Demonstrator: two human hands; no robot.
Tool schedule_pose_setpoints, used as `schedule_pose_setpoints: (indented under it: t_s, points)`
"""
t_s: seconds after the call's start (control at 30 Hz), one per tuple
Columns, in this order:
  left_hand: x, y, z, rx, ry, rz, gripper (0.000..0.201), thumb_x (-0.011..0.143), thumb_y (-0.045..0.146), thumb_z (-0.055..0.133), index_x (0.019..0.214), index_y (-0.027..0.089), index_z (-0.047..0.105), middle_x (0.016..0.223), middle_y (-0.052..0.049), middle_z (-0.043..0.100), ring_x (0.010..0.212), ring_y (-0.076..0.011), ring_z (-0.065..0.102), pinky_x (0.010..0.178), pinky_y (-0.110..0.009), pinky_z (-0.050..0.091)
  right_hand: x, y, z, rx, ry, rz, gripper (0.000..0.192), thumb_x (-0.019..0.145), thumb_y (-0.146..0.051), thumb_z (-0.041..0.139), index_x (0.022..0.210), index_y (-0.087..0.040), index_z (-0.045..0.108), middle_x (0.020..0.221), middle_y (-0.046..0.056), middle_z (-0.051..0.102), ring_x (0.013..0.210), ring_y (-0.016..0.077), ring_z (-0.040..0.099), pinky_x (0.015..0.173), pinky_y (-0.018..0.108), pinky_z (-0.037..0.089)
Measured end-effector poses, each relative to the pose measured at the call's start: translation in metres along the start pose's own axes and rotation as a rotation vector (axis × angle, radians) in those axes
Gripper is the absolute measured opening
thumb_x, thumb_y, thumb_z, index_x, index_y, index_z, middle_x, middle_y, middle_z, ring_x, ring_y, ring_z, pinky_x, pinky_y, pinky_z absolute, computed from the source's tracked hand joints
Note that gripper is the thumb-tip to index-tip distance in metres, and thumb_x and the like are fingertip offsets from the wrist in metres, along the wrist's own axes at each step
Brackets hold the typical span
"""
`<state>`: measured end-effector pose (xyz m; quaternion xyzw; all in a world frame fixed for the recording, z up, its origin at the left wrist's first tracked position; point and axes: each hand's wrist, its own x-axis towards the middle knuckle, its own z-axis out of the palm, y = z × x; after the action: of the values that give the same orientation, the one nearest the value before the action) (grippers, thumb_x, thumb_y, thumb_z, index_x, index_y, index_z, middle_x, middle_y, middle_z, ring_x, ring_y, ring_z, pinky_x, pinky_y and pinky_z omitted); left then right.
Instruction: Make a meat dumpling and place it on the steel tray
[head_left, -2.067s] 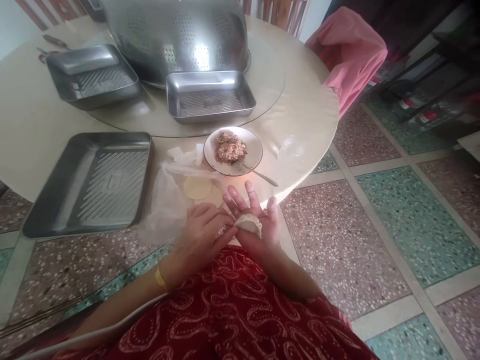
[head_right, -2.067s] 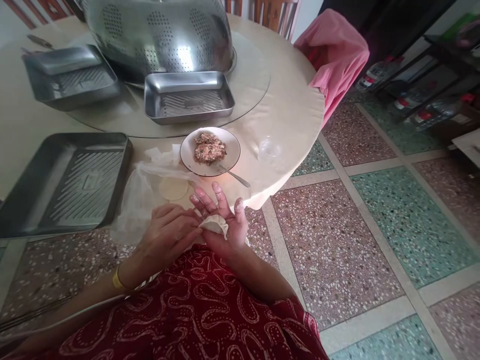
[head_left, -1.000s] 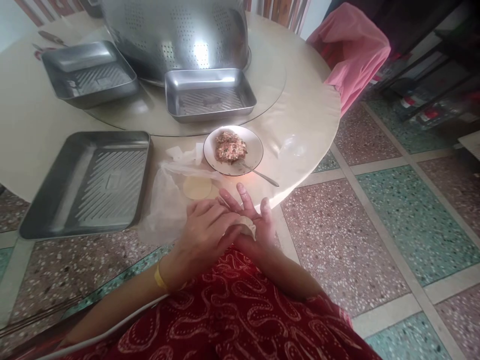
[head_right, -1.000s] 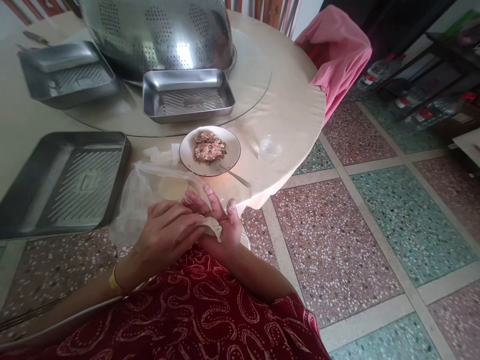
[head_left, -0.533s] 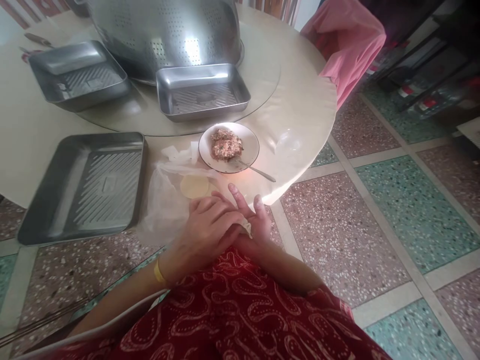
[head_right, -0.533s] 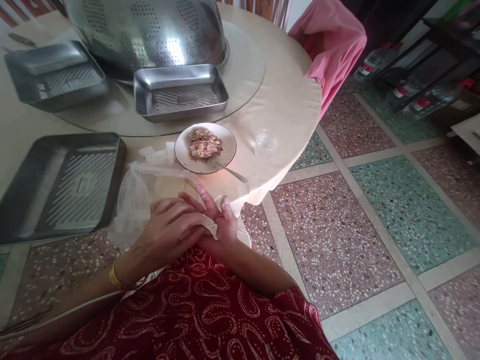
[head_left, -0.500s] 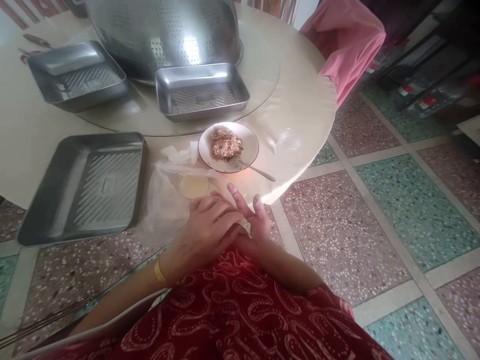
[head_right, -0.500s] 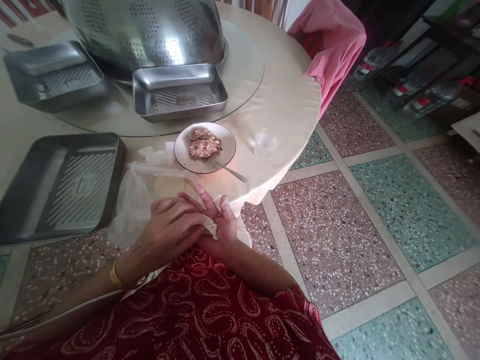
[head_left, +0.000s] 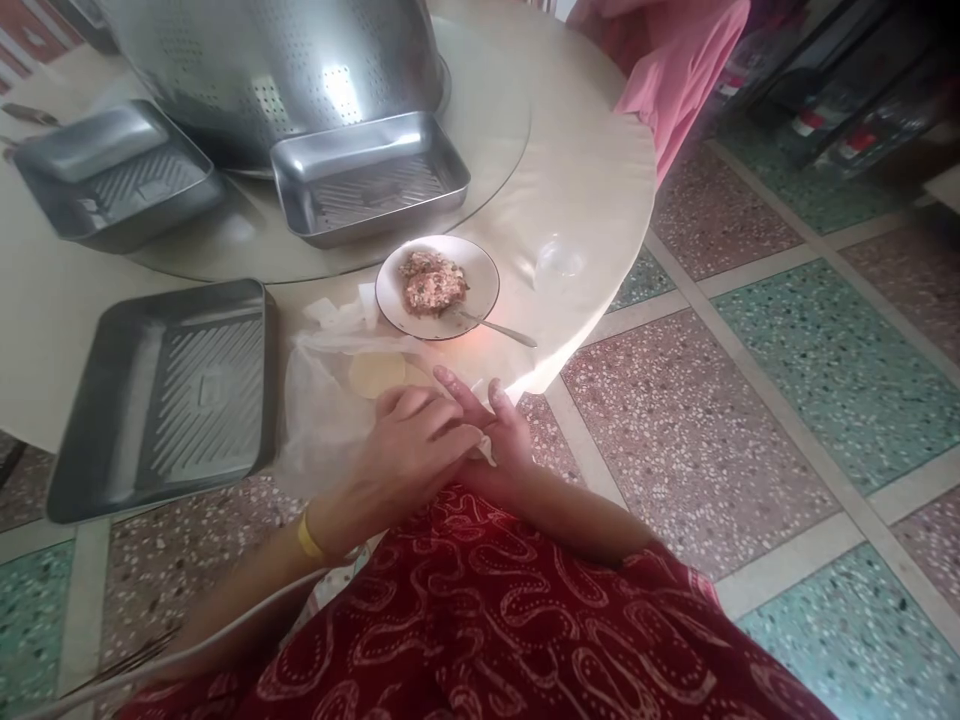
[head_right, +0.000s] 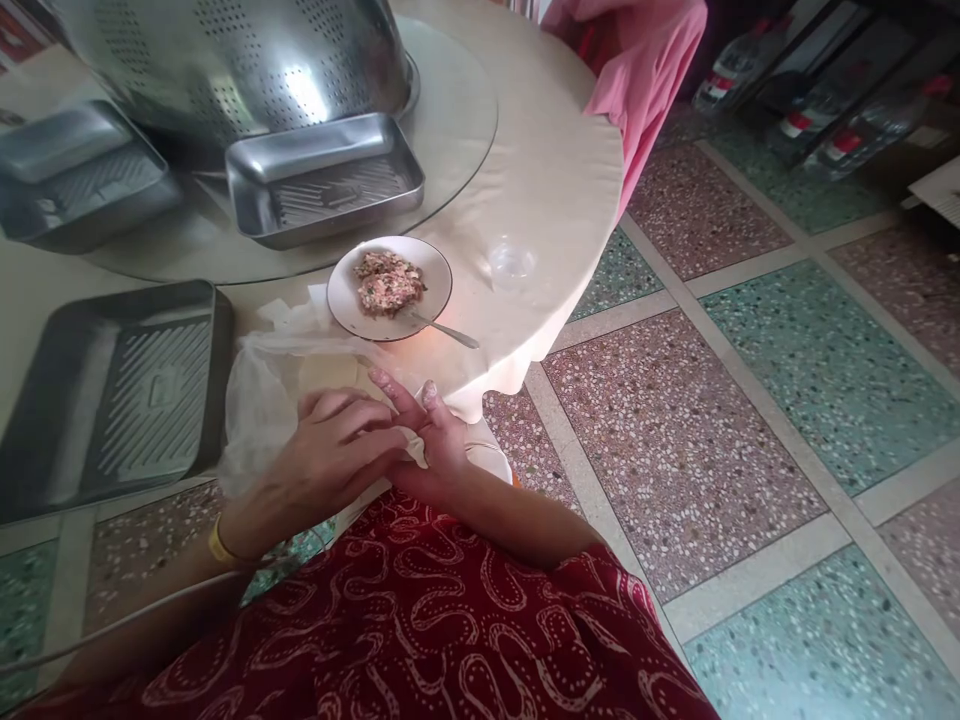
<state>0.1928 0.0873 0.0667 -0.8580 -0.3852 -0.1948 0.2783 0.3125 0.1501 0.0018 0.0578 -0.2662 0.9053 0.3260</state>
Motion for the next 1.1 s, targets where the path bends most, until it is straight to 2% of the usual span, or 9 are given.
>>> schedule_pose_setpoints:
  t_s: [0.1,0.27,0.43,0.57,0.73,0.87,0.97,1.1]
  points:
    - [0.004,0.0,-0.001,0.004,-0.023,0.033,0.017,0.095,0.018,0.05,0.083,0.019,0.063,0.083,-0.005,0.062,0.086,-0.0212,0.052,0.073,-0.037,0.037,0.0,0.0,-0.005,-0.001,0.0,0.001,0.063,0.09,-0.068,0.038,0.135,-0.026,0.053,0.103,0.001,0.073,0.087,0.0177,0.069,0.081,0.034,0.055]
    - [0.006,0.003,0.001,-0.044,-0.036,0.044,0.016,0.093,0.019,0.051,0.098,0.02,0.066,0.095,-0.007,0.064,0.089,-0.0233,0.051,0.075,-0.039,0.039,0.001,0.001,-0.002,-0.011,0.045,-0.018,0.058,0.091,-0.065,0.039,0.13,-0.026,0.056,0.106,0.002,0.073,0.097,0.0202,0.069,0.094,0.041,0.053]
    - [0.009,0.003,0.008,-0.03,-0.134,0.102,0.019,0.093,0.02,0.049,0.084,0.022,0.065,0.095,-0.005,0.063,0.083,-0.0228,0.049,0.071,-0.038,0.04,0.004,0.002,0.0,0.023,0.066,-0.042,0.057,0.087,-0.064,0.045,0.126,-0.023,0.057,0.107,0.004,0.072,0.107,0.0219,0.066,0.103,0.043,0.048]
    - [0.011,0.002,0.015,-0.045,-0.118,0.134,0.017,0.092,0.023,0.052,0.078,0.024,0.063,0.093,-0.004,0.062,0.08,-0.0225,0.049,0.07,-0.037,0.039,0.005,0.002,-0.002,0.058,0.038,-0.047,0.055,0.087,-0.065,0.045,0.122,-0.024,0.058,0.112,0.003,0.07,0.112,0.0216,0.064,0.103,0.041,0.049]
    - [0.008,0.001,0.025,-0.135,-0.027,0.082,0.021,0.095,0.02,0.045,0.082,0.023,0.062,0.102,-0.007,0.06,0.093,-0.0252,0.049,0.084,-0.042,0.04,0.005,0.001,-0.001,0.033,-0.017,-0.061,0.061,0.085,-0.066,0.047,0.126,-0.021,0.056,0.11,0.005,0.068,0.116,0.0211,0.06,0.102,0.04,0.049]
    - [0.011,-0.002,0.02,-0.176,-0.172,0.129,0.018,0.093,0.022,0.047,0.09,0.023,0.065,0.104,-0.007,0.059,0.089,-0.0243,0.045,0.079,-0.044,0.041,0.005,-0.001,0.003,0.013,-0.027,-0.087,0.055,0.084,-0.065,0.049,0.117,-0.022,0.06,0.107,0.004,0.068,0.112,0.0218,0.061,0.105,0.043,0.046]
    - [0.016,-0.004,0.017,-0.172,-0.184,0.144,0.018,0.093,0.022,0.049,0.085,0.023,0.065,0.101,-0.007,0.059,0.086,-0.0235,0.043,0.076,-0.043,0.04,0.006,-0.001,0.006,0.022,-0.03,-0.114,0.047,0.085,-0.064,0.048,0.107,-0.025,0.062,0.1,0.003,0.068,0.111,0.0219,0.061,0.106,0.045,0.046]
    - [0.018,-0.003,0.019,-0.168,-0.198,0.137,0.017,0.091,0.021,0.051,0.08,0.024,0.063,0.097,-0.005,0.059,0.084,-0.0227,0.043,0.076,-0.042,0.039,0.008,0.002,0.004,0.021,-0.024,-0.158,0.053,0.083,-0.065,0.05,0.114,-0.022,0.061,0.111,0.004,0.067,0.114,0.0209,0.061,0.107,0.041,0.046]
